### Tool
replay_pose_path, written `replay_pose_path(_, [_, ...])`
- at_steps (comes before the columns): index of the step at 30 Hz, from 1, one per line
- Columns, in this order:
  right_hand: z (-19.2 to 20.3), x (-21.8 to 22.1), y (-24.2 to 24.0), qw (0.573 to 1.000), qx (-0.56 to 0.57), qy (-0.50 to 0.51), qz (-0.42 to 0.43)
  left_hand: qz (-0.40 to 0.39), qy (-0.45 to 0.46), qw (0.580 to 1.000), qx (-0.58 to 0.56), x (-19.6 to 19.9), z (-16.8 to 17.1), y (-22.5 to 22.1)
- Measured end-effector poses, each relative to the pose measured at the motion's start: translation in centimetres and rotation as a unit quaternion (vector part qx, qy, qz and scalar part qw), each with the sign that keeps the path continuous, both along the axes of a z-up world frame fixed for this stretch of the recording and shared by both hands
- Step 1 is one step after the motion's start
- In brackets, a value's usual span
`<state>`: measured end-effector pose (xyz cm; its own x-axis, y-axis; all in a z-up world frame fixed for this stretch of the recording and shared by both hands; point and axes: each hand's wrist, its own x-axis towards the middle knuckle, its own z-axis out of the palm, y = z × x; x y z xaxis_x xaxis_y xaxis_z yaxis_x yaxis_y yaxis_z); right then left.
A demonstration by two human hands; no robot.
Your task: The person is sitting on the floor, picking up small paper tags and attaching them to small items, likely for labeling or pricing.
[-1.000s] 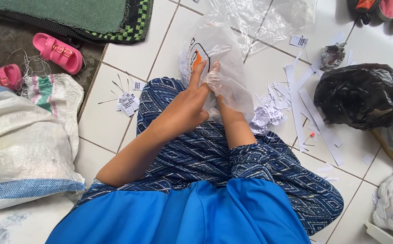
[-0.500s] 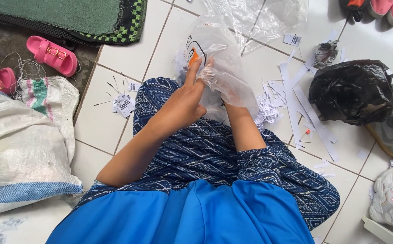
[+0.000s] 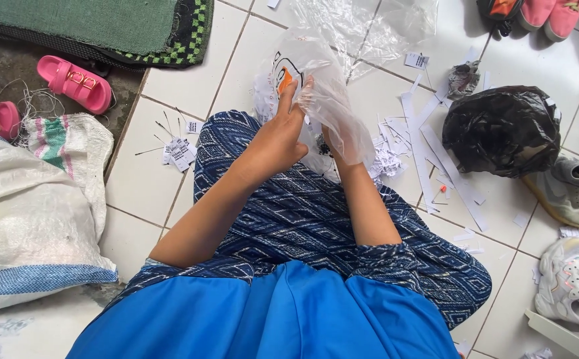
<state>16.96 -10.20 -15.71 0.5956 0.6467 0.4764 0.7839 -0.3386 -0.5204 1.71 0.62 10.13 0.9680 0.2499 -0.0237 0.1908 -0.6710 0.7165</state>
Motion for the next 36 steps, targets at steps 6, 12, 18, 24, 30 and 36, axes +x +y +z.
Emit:
replay_pose_path(6, [6.6, -1.9, -3.7, 0.998, 0.04, 0.04, 0.028, 0.015, -0.016, 1.0, 0.005, 0.0, -2.9, -1.3])
replay_pose_path(12, [13.5, -6.3, -10.7, 0.966, 0.155, 0.201, 0.047, -0.006, -0.044, 0.999, -0.009, -0.5, -6.7, -3.8])
replay_pose_path(18, [17.4, -9.0, -16.9, 0.937, 0.212, 0.278, 0.024, -0.003, -0.126, 0.991, -0.033, -1.4, -6.3, -8.4])
replay_pose_path(24, [18.2, -10.0, -20.3, 0.917, 0.249, 0.311, -0.015, 0.0, -0.194, 0.977, -0.089, -1.0, -9.2, -13.0])
replay_pose_path(30, [17.0, -10.4, -20.4, 0.876, 0.316, 0.364, -0.025, 0.026, -0.114, 0.949, -0.292, -0.3, -10.2, -14.8])
replay_pose_path(36, [5.9, -1.5, -26.3, 0.886, 0.194, 0.343, -0.244, 0.06, -0.071, 0.927, -0.362, -0.6, -9.9, -13.4])
